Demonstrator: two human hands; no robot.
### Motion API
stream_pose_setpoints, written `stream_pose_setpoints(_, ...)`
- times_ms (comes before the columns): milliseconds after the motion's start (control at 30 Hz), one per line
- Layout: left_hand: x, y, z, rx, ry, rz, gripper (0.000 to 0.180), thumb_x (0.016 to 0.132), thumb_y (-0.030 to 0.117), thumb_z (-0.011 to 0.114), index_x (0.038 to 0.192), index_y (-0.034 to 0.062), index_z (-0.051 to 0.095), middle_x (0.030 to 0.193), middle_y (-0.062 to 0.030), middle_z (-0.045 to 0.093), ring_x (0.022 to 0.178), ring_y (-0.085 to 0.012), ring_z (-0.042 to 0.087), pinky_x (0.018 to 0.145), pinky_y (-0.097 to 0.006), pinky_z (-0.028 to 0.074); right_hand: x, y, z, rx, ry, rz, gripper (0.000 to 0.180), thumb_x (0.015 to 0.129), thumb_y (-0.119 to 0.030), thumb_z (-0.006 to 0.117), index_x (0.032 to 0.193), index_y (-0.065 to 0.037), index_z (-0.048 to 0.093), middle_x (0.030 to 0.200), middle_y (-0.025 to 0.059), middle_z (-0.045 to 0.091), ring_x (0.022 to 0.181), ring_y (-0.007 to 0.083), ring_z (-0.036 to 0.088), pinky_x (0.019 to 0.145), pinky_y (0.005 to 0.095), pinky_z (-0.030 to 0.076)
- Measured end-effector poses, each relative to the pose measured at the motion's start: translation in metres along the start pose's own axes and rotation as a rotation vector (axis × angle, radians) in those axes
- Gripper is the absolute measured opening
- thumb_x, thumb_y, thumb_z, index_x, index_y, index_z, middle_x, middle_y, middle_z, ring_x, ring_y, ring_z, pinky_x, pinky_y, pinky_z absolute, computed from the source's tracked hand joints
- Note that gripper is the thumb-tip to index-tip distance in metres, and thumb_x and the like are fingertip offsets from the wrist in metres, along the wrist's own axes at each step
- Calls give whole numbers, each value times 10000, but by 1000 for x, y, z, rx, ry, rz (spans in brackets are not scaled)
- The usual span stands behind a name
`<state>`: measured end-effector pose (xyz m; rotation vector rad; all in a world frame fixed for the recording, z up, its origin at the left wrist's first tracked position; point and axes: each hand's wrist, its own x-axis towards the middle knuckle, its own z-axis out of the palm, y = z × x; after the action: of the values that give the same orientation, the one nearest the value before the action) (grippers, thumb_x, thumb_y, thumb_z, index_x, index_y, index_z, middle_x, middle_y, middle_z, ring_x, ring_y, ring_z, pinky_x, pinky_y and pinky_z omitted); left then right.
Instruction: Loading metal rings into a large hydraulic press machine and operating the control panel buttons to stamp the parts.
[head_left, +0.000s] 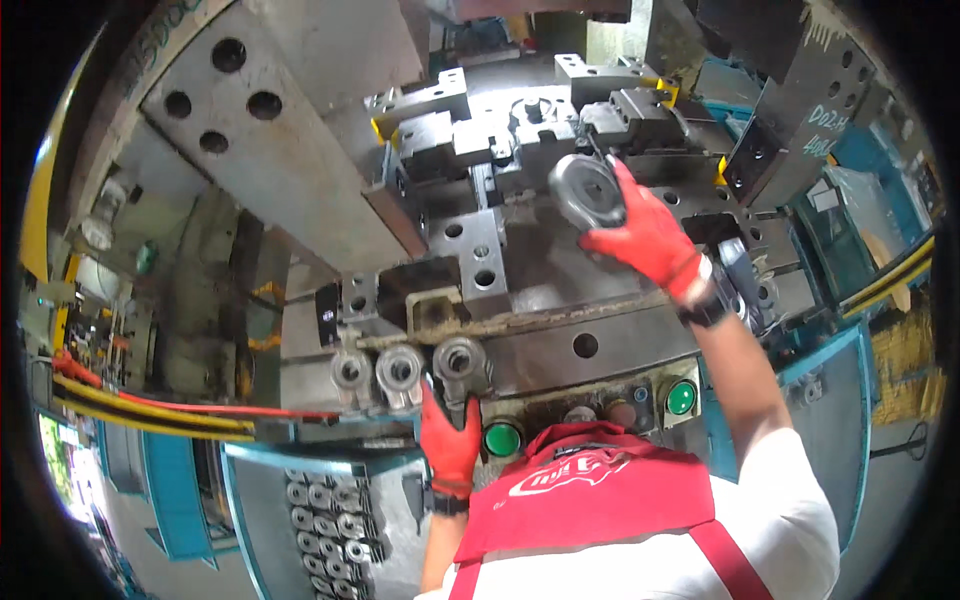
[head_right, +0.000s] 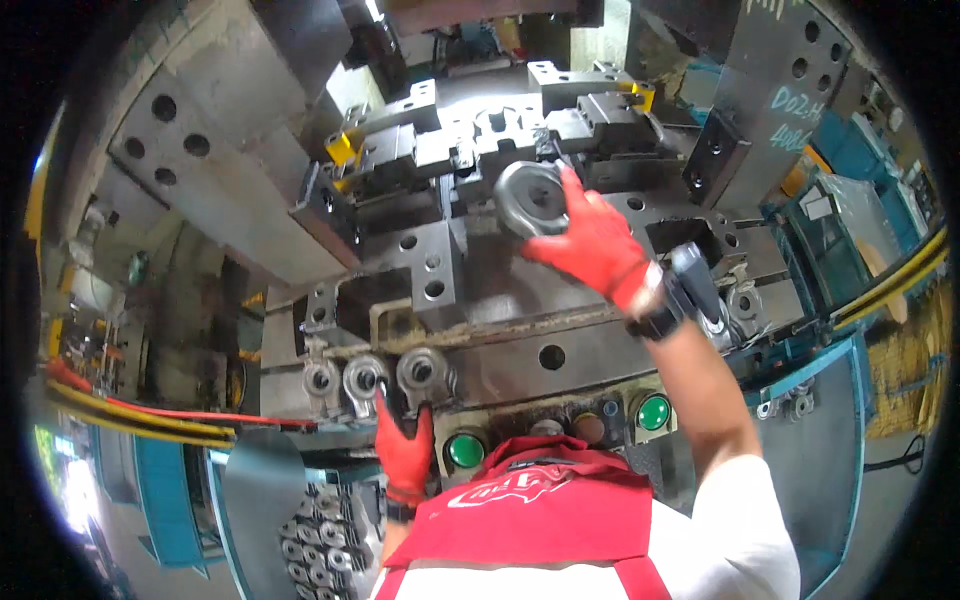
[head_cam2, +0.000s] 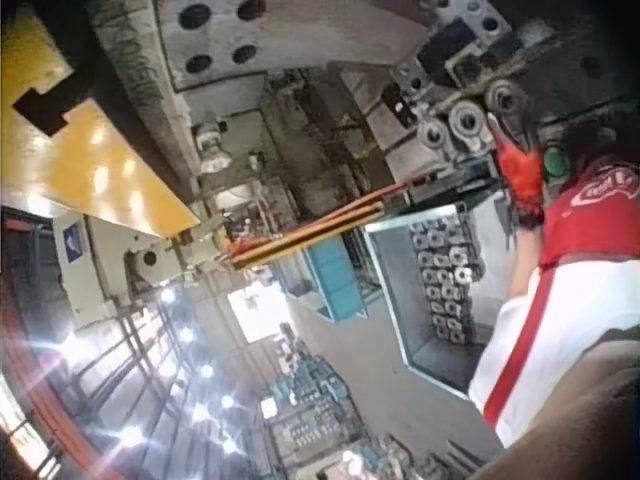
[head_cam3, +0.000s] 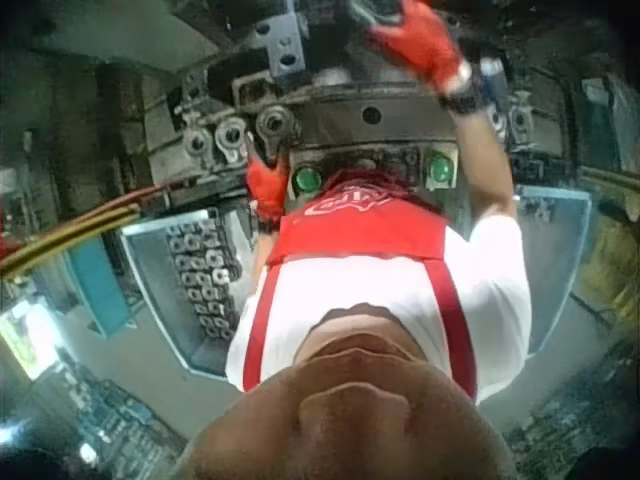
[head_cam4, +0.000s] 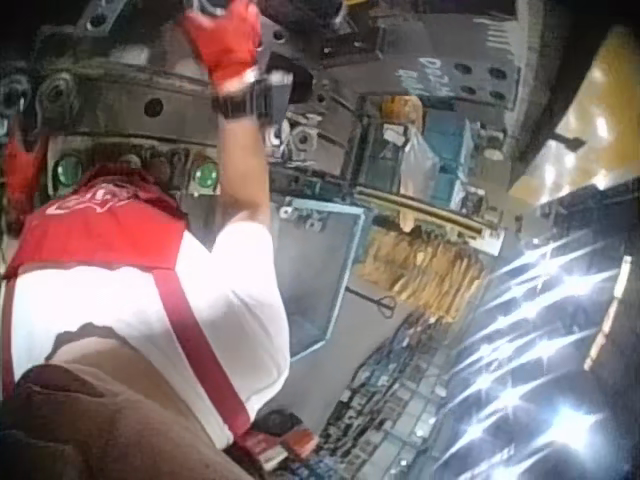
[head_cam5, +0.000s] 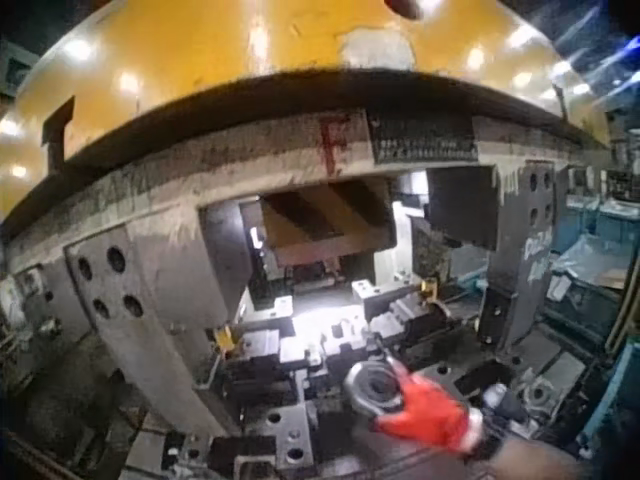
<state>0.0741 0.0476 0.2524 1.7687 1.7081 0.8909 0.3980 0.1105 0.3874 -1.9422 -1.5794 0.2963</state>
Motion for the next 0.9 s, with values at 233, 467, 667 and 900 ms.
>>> stream_pose_setpoints(233,-4,-10,-17,-323,193,53,611,757,61,609,1307,-18,355,1159,-211,546,1056,-286,550,879,-334,424,173,-13,19,-377,-7,236,1060,603,-548,638,1372,28,191,1118,236,559,1028,346,558,875,401,440)
stream_pose_setpoints(467,2,-72,-7,-274,374,-61,573,749,42,580,1275,-56,375,1162,-222,535,1061,-297,539,928,-354,391,262,2,66,-508,-73,292,704,634,-591,602,1110,-73,592,1109,126,605,1005,269,591,847,372,465)
stream_pose_setpoints(667,13,-63,-7,-353,403,-63,510,785,17,555,1262,-57,392,1160,-186,540,1074,-258,522,940,-342,374,318,44,103,-591,-236,139,582,668,-546,579,1043,-105,634,1071,96,626,956,256,607,812,378,468)
stream_pose_setpoints(900,-1,-61,-10,-295,529,-159,487,819,10,545,1277,-48,390,1181,-179,530,1069,-240,519,943,-341,371,235,-17,75,-378,-207,360,955,705,-686,479,1344,2,304,1369,233,314,1265,356,306,1014,410,295)
